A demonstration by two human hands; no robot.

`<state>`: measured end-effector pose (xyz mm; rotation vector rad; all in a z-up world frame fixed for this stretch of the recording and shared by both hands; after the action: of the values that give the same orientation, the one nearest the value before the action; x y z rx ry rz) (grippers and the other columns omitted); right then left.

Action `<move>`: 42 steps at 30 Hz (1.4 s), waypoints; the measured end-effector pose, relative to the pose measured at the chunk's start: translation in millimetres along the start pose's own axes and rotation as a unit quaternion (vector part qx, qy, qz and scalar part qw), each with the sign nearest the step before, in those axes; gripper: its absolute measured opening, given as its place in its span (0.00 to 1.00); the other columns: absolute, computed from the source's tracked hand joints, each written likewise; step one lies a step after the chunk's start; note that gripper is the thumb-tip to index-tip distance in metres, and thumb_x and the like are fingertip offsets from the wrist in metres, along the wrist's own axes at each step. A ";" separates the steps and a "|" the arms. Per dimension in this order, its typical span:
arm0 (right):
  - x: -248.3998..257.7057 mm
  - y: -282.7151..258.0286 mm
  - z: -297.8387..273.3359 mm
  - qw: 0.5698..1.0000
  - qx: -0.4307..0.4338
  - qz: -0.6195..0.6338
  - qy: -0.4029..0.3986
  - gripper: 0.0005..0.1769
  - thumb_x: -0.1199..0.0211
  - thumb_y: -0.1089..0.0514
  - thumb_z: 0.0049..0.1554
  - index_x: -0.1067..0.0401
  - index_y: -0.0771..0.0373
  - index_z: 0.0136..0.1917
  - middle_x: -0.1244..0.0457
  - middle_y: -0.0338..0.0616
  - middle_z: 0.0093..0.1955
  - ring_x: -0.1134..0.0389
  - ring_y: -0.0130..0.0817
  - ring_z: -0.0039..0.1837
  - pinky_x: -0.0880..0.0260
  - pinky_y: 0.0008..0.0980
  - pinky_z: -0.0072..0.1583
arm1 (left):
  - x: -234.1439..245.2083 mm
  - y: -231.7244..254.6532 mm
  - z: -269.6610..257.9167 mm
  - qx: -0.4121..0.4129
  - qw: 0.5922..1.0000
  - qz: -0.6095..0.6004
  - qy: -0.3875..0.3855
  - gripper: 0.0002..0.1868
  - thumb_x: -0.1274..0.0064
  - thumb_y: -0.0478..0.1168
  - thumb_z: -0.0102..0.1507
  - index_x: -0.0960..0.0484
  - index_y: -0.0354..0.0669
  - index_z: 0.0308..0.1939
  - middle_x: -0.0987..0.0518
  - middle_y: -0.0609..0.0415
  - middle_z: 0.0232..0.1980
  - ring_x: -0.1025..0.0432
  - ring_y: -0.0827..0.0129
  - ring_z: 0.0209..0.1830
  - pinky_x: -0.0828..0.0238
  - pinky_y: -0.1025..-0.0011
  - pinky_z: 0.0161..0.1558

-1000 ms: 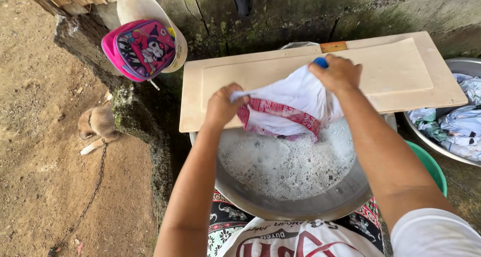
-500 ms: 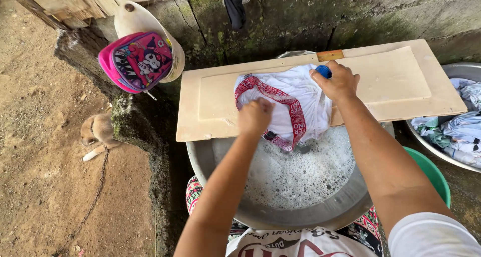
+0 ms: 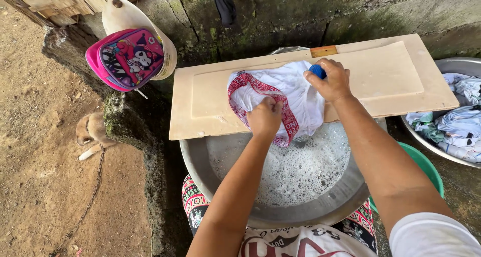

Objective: The person washes clothes in a basin of soapy water by hand, wringing them out and scrubbing a white garment with a blue brush on a board.

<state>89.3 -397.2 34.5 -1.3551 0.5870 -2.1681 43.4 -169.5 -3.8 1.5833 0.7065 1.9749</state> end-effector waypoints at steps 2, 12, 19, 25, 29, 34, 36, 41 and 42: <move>-4.4 -17.7 4.6 0.994 0.042 0.102 -0.018 0.25 0.34 0.36 0.54 0.30 0.59 0.48 0.36 0.42 0.48 0.34 0.40 0.50 0.33 0.40 0.55 | 3.0 -13.2 -2.9 -0.003 1.000 -0.009 0.008 0.15 0.42 0.55 0.61 0.16 0.49 0.35 0.15 0.57 0.31 0.22 0.58 0.33 0.35 0.56 0.50; -70.4 -46.2 3.6 0.945 0.293 -0.026 -0.144 0.24 0.36 0.33 0.44 0.23 0.50 0.46 0.35 0.41 0.46 0.36 0.42 0.56 0.43 0.47 0.62 | 19.2 -40.7 -9.2 -0.003 0.998 0.062 -0.003 0.09 0.36 0.50 0.56 0.11 0.52 0.34 0.14 0.58 0.30 0.22 0.64 0.37 0.43 0.53 0.63; -51.1 -26.8 56.4 0.950 0.235 -0.132 -0.156 0.26 0.35 0.31 0.45 0.25 0.52 0.45 0.36 0.41 0.46 0.36 0.44 0.57 0.43 0.48 0.58 | 48.4 -17.7 -9.1 0.035 0.999 -0.002 -0.039 0.10 0.36 0.54 0.58 0.10 0.56 0.35 0.14 0.63 0.31 0.22 0.66 0.31 0.43 0.56 0.64; -93.3 -67.0 -0.7 0.923 0.328 0.025 -0.200 0.28 0.36 0.30 0.49 0.24 0.54 0.47 0.35 0.42 0.46 0.36 0.42 0.56 0.42 0.48 0.60 | 39.0 -27.2 -7.6 0.000 0.996 0.092 -0.018 0.09 0.35 0.51 0.60 0.10 0.52 0.33 0.16 0.57 0.27 0.23 0.65 0.35 0.43 0.55 0.60; -72.8 -18.1 50.4 0.944 0.298 -0.091 -0.110 0.26 0.33 0.29 0.45 0.21 0.48 0.47 0.32 0.40 0.51 0.35 0.42 0.58 0.42 0.48 0.60 | 45.7 -24.8 -12.2 0.019 0.998 0.007 -0.053 0.08 0.36 0.51 0.58 0.10 0.55 0.33 0.16 0.61 0.25 0.23 0.68 0.33 0.44 0.57 0.61; -67.0 -26.2 67.2 0.948 0.229 -0.158 -0.151 0.23 0.31 0.32 0.47 0.24 0.51 0.40 0.34 0.40 0.45 0.35 0.43 0.55 0.40 0.47 0.57 | 53.2 -17.1 -9.3 0.039 0.997 -0.010 -0.061 0.09 0.37 0.53 0.58 0.11 0.56 0.35 0.16 0.64 0.28 0.23 0.69 0.29 0.43 0.59 0.61; -79.9 -50.1 48.6 0.945 0.282 -0.008 -0.167 0.24 0.32 0.32 0.50 0.26 0.54 0.41 0.35 0.41 0.45 0.35 0.42 0.55 0.39 0.46 0.58 | 52.7 -19.2 -6.9 0.026 0.999 -0.005 -0.040 0.10 0.36 0.53 0.58 0.10 0.56 0.33 0.15 0.62 0.27 0.24 0.67 0.31 0.43 0.57 0.60; -114.0 -60.8 13.8 0.928 0.330 -0.003 -0.171 0.22 0.32 0.34 0.47 0.24 0.54 0.41 0.34 0.41 0.45 0.35 0.41 0.55 0.40 0.49 0.60 | 40.5 -31.8 -9.9 -0.011 0.997 0.063 -0.035 0.12 0.35 0.53 0.59 0.11 0.52 0.29 0.16 0.58 0.29 0.23 0.66 0.36 0.40 0.57 0.57; -102.9 -49.6 30.0 0.927 0.364 -0.018 -0.087 0.24 0.33 0.34 0.48 0.23 0.54 0.45 0.33 0.41 0.51 0.35 0.42 0.58 0.41 0.49 0.61 | 39.7 -32.4 -9.4 -0.019 0.999 0.033 -0.033 0.10 0.36 0.52 0.58 0.11 0.53 0.31 0.15 0.60 0.29 0.23 0.66 0.35 0.41 0.56 0.57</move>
<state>145.0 -297.1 5.8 -1.1085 -0.3054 -1.9534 28.7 -119.8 1.0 1.6600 0.5936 1.9611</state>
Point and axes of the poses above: each hand's wrist, its own z-axis towards the middle knuckle, its own x-axis out of the back of the hand, y = z × x, the point moved 3 cm from there along z, towards the middle knuckle
